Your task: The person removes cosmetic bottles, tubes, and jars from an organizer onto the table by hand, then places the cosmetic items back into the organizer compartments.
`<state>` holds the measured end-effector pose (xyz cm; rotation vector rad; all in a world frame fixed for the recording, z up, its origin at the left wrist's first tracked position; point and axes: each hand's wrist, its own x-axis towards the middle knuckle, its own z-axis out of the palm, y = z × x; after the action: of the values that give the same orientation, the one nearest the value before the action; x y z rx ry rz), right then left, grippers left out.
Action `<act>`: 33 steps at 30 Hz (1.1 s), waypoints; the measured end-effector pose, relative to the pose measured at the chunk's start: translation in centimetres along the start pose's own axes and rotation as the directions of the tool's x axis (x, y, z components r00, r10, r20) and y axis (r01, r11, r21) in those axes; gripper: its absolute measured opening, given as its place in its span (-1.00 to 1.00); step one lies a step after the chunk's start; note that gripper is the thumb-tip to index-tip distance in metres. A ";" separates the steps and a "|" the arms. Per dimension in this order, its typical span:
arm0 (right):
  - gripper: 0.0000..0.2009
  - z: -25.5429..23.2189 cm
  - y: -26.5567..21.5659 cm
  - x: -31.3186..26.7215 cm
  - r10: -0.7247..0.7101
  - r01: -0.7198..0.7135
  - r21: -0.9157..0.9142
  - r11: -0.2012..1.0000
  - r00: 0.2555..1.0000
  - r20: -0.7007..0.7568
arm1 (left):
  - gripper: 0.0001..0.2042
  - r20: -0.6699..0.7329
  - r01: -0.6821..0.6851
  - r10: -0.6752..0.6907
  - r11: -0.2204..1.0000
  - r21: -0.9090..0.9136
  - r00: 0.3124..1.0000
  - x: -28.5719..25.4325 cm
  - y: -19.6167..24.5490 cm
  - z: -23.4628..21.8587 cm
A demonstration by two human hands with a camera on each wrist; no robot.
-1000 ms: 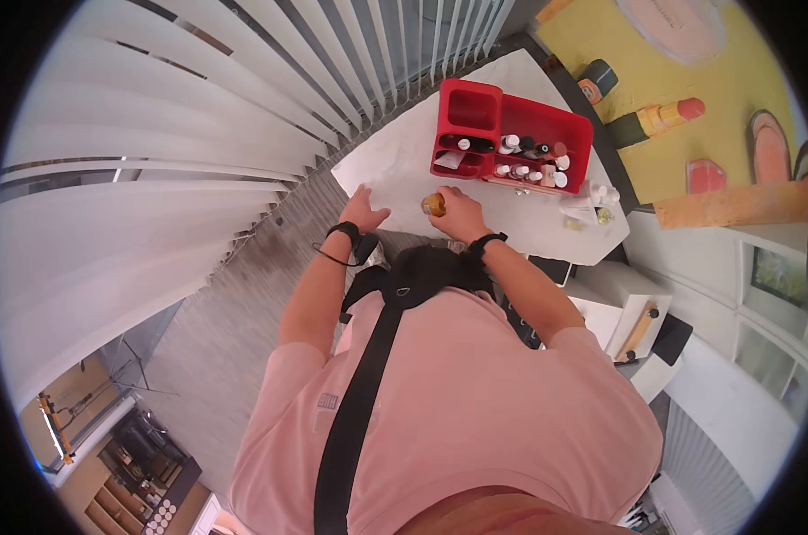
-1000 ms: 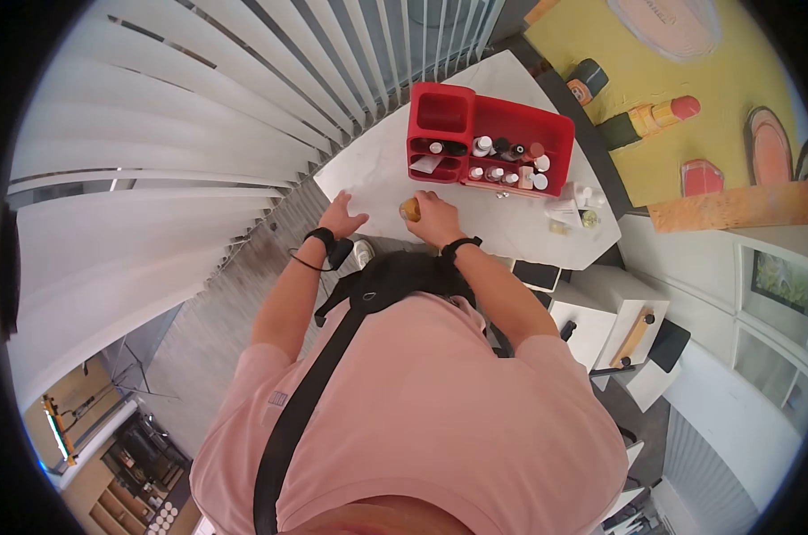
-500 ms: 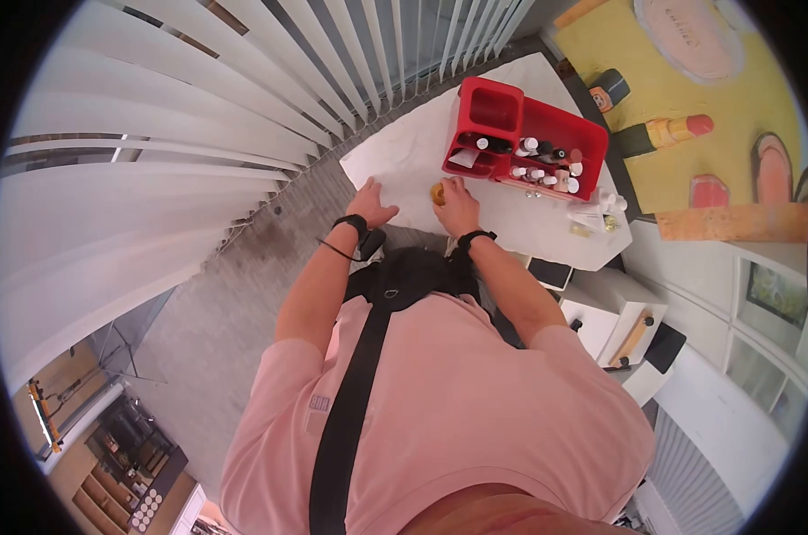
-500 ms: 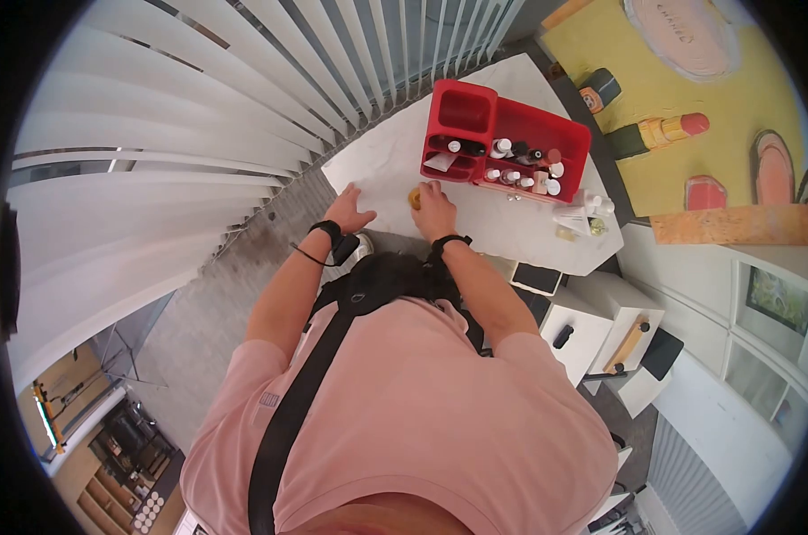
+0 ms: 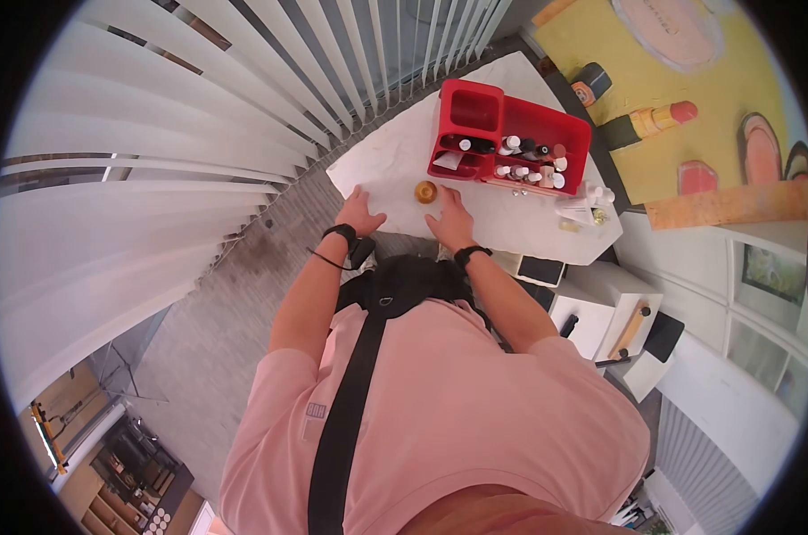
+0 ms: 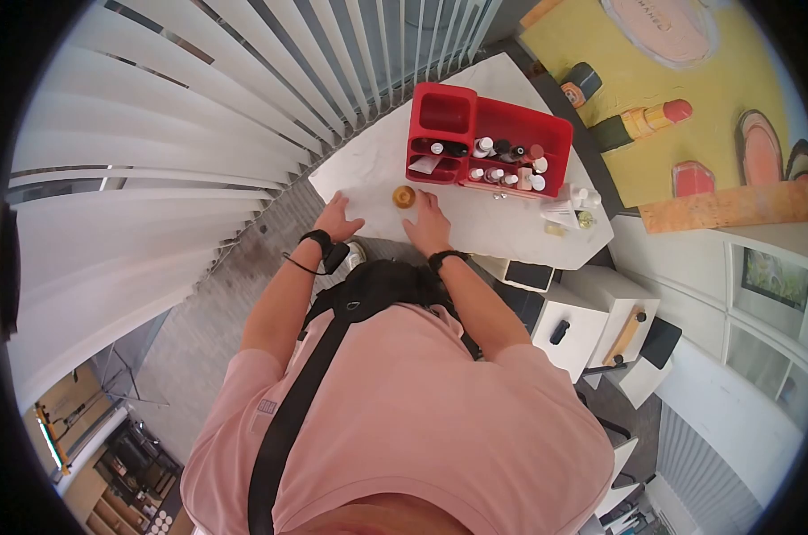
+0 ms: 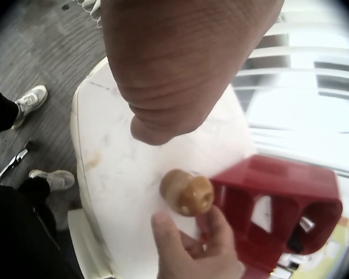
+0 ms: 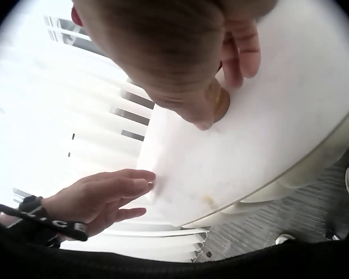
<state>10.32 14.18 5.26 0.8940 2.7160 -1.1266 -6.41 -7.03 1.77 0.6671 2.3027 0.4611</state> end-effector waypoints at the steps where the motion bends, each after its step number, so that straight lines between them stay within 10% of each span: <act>1: -0.29 -0.9 0.1 -0.6 0.000 0.000 -0.002 1.000 1.000 -0.002 | -0.11 0.005 0.004 -0.004 1.000 -0.004 1.000 0.1 0.0 -0.1; 4: -0.36 -3.7 0.6 -2.0 0.092 -0.098 0.102 0.990 0.994 0.062 | -0.12 0.003 0.014 -0.014 1.000 -0.007 1.000 0.1 0.2 0.0; 12: -0.59 -8.7 -2.5 0.6 0.003 0.151 0.377 0.914 0.926 -0.379 | -0.21 0.020 0.010 -0.010 1.000 0.002 1.000 0.1 0.5 -0.1; 33: -0.64 -9.1 -6.0 7.7 0.033 0.028 0.141 0.990 0.910 -0.412 | -0.25 -0.019 -0.032 0.031 0.998 -0.047 0.999 0.2 -0.4 -0.1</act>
<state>2.15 20.67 13.57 1.2931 2.9829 -1.2730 -6.72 -7.25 1.59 0.6792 2.2933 0.5370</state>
